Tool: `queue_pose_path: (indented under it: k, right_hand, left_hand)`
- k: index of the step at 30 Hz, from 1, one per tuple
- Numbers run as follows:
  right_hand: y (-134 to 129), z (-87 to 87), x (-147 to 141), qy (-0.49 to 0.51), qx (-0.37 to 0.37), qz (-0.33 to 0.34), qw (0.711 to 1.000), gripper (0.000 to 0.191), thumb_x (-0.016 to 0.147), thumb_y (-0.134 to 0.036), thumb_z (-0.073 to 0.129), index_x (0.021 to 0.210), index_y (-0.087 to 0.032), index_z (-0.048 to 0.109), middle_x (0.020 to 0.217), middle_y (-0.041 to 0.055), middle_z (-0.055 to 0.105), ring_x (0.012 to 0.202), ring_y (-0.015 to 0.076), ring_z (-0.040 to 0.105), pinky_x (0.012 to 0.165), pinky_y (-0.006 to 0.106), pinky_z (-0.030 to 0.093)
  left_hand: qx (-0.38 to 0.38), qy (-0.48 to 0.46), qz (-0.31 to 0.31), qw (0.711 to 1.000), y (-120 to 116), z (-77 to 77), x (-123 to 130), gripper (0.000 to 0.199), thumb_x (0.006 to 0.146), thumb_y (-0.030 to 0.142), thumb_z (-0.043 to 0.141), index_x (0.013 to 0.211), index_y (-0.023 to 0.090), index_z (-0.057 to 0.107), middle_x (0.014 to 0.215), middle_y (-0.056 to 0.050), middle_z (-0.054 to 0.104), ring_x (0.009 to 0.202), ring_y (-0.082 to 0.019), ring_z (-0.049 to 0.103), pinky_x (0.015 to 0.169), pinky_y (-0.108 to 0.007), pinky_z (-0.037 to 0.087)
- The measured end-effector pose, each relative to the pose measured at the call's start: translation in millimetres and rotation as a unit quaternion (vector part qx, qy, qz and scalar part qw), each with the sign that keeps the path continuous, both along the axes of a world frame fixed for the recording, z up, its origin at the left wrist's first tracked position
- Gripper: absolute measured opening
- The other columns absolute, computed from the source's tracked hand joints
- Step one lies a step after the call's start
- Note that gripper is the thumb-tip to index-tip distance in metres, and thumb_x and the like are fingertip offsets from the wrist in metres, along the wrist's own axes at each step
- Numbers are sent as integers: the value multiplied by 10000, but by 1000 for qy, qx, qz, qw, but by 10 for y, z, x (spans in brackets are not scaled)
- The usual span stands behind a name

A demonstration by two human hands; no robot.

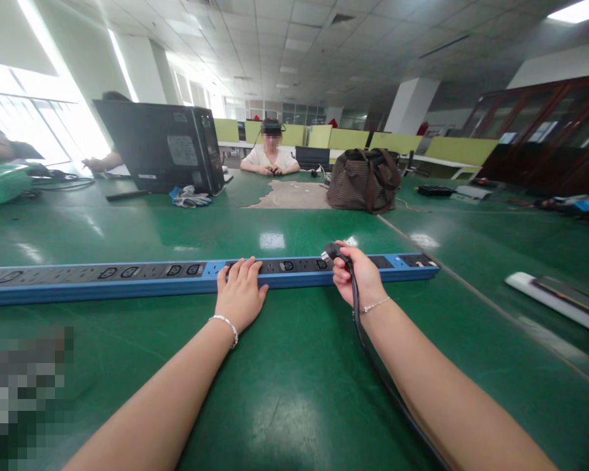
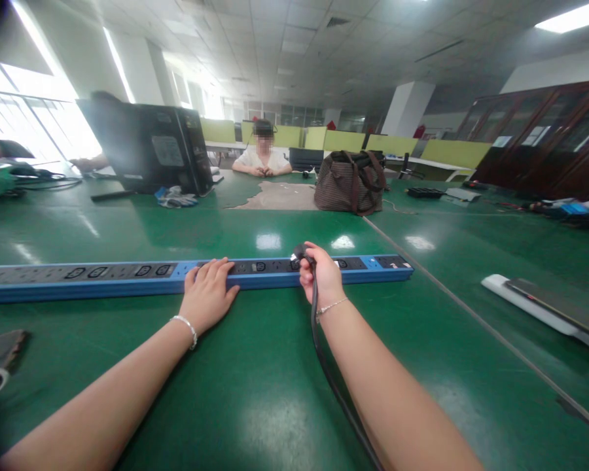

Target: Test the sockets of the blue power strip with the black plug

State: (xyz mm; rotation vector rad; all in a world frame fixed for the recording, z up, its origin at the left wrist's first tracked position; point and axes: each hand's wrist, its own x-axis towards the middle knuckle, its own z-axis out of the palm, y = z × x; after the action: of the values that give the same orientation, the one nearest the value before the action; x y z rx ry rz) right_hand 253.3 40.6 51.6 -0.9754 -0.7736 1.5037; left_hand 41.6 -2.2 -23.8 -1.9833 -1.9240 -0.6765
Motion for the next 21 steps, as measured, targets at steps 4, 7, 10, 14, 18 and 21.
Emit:
queue_pose_path:
  k: [4, 7, 10, 14, 18, 21]
  right_hand:
    - [-38, 13, -152, 23, -28, 14, 999, 194, 745, -196, 453, 935, -234, 467, 446, -110, 424, 301, 40, 270, 330, 129, 180]
    - [-33, -7, -314, 28, -52, 32, 998, 174, 757, -199, 443, 927, -231, 464, 450, -108, 423, 302, 39, 264, 330, 128, 178]
    - [-28, -63, -538, 21, -82, 70, 994, 171, 764, -198, 443, 930, -220, 475, 450, -105, 432, 296, 35, 261, 326, 125, 171]
    - [-8, -143, -845, -11, -68, 82, 994, 191, 764, -176, 450, 943, -208, 506, 441, -91, 483, 288, 39, 310, 312, 123, 189]
    - [21, -135, -1054, -106, -55, 41, 992, 159, 742, -146, 469, 886, -184, 524, 408, -82, 499, 269, 52, 341, 286, 135, 219]
    - [20, -97, -1149, -168, -37, 17, 985, 115, 711, -115, 488, 806, -171, 522, 368, -84, 476, 248, 60, 340, 268, 150, 231]
  left_hand:
    - [-4, -20, -3, 1000, 1, 31, 2, 458, 818, 335, 459, 1255, 198, 470, 1327, -107, 510, 1251, -262, 401, 1058, -471, 210]
    - [-2, -29, -3, 1000, 3, 39, 1, 474, 823, 340, 451, 1273, 190, 450, 1315, -112, 522, 1247, -261, 409, 1057, -466, 213]
    - [-3, -32, -1, 999, 5, 38, 0, 481, 828, 344, 445, 1280, 179, 434, 1311, -113, 524, 1242, -261, 414, 1054, -459, 218]
    - [1, -36, -3, 999, 2, 38, 0, 480, 829, 344, 446, 1277, 173, 425, 1310, -107, 524, 1246, -255, 407, 1052, -449, 219]
    - [6, -38, -8, 999, 0, 38, 4, 466, 829, 336, 447, 1263, 166, 436, 1298, -107, 533, 1244, -253, 406, 1047, -449, 221]
    - [12, -44, -7, 999, 3, 32, 8, 455, 835, 337, 436, 1259, 170, 442, 1292, -110, 538, 1242, -254, 408, 1046, -451, 216]
